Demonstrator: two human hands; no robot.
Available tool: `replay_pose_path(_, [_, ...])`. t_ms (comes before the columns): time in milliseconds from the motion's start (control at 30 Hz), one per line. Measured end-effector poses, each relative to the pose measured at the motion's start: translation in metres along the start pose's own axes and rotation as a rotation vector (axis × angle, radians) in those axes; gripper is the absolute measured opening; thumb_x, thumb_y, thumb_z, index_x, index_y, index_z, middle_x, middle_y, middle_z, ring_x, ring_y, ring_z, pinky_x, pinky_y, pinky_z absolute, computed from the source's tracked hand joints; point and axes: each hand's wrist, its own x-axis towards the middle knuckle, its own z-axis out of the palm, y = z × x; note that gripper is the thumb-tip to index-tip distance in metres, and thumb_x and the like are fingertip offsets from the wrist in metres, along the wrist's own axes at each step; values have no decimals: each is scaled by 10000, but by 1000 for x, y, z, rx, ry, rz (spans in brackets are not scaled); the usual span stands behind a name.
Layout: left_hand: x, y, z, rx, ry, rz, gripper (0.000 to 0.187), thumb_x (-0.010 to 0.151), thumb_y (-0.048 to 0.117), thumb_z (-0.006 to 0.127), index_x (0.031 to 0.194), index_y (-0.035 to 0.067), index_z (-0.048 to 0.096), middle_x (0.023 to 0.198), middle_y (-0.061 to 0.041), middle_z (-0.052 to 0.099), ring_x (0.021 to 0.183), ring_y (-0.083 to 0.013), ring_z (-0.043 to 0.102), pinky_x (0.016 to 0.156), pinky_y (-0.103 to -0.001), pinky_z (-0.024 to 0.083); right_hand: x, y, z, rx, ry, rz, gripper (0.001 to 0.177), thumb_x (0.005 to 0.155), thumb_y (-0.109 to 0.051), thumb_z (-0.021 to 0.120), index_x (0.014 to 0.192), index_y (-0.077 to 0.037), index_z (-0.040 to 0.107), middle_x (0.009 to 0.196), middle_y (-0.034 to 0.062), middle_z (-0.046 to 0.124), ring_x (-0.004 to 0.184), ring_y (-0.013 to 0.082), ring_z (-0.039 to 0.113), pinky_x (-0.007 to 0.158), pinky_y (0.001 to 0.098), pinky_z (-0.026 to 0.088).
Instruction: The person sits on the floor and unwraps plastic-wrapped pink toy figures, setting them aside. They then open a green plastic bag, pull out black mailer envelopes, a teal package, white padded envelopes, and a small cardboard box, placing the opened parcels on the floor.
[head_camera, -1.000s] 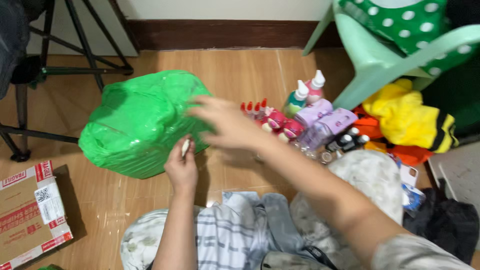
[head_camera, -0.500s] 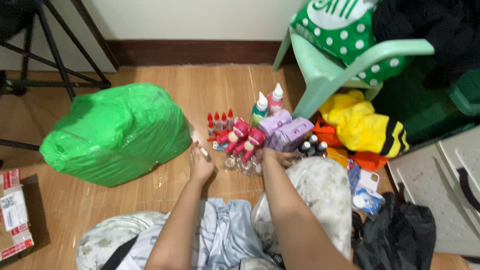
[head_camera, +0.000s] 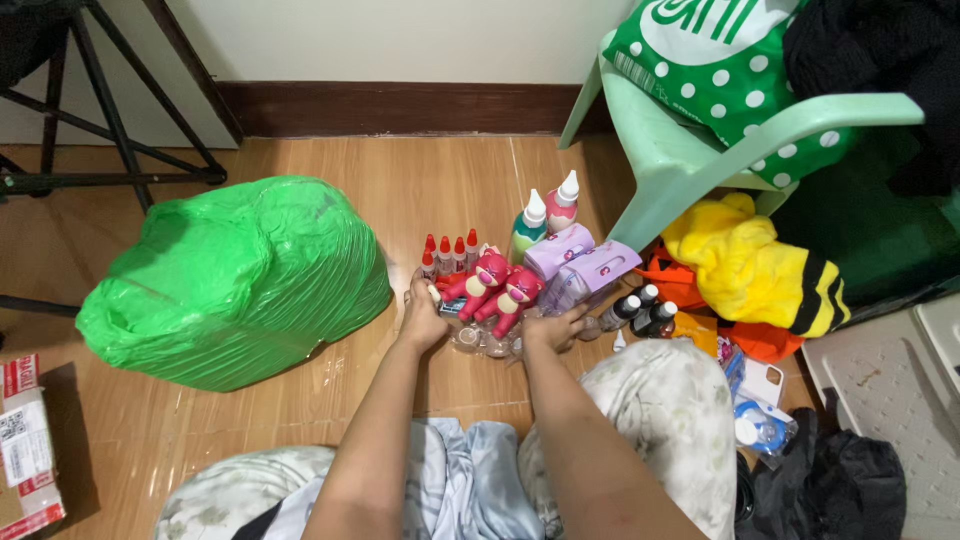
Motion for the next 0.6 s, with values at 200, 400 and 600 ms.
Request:
replay_pose_path(200, [30, -15, 6, -19, 72, 68, 1035, 701, 61, 793, 1551, 44, 202, 1395, -239, 506, 1304, -435, 474, 1099, -467, 412, 16, 19, 49, 60, 48, -139, 1235, 672, -255, 897, 1602, -88, 101, 1600, 257, 248, 1432, 453, 360, 1160, 492, 342])
replay_pose_path(400, [60, -18, 12, -19, 85, 90, 1026, 697, 98, 806, 1537, 42, 220, 1377, -227, 514, 1289, -439, 467, 1103, -467, 396, 14, 12, 63, 183, -10, -158, 1197, 720, -320, 874, 1601, -60, 107, 1593, 279, 258, 1444, 453, 342, 1169, 504, 343])
replay_pose_path(600, [86, -23, 10, -12, 91, 86, 1015, 703, 98, 806, 1539, 30, 234, 1384, -218, 517, 1295, -438, 470, 1113, -462, 394, 14, -9, 73, 169, 17, -208, 1099, 746, -355, 873, 1539, -37, 183, 1567, 249, 312, 1451, 444, 344, 1131, 548, 343])
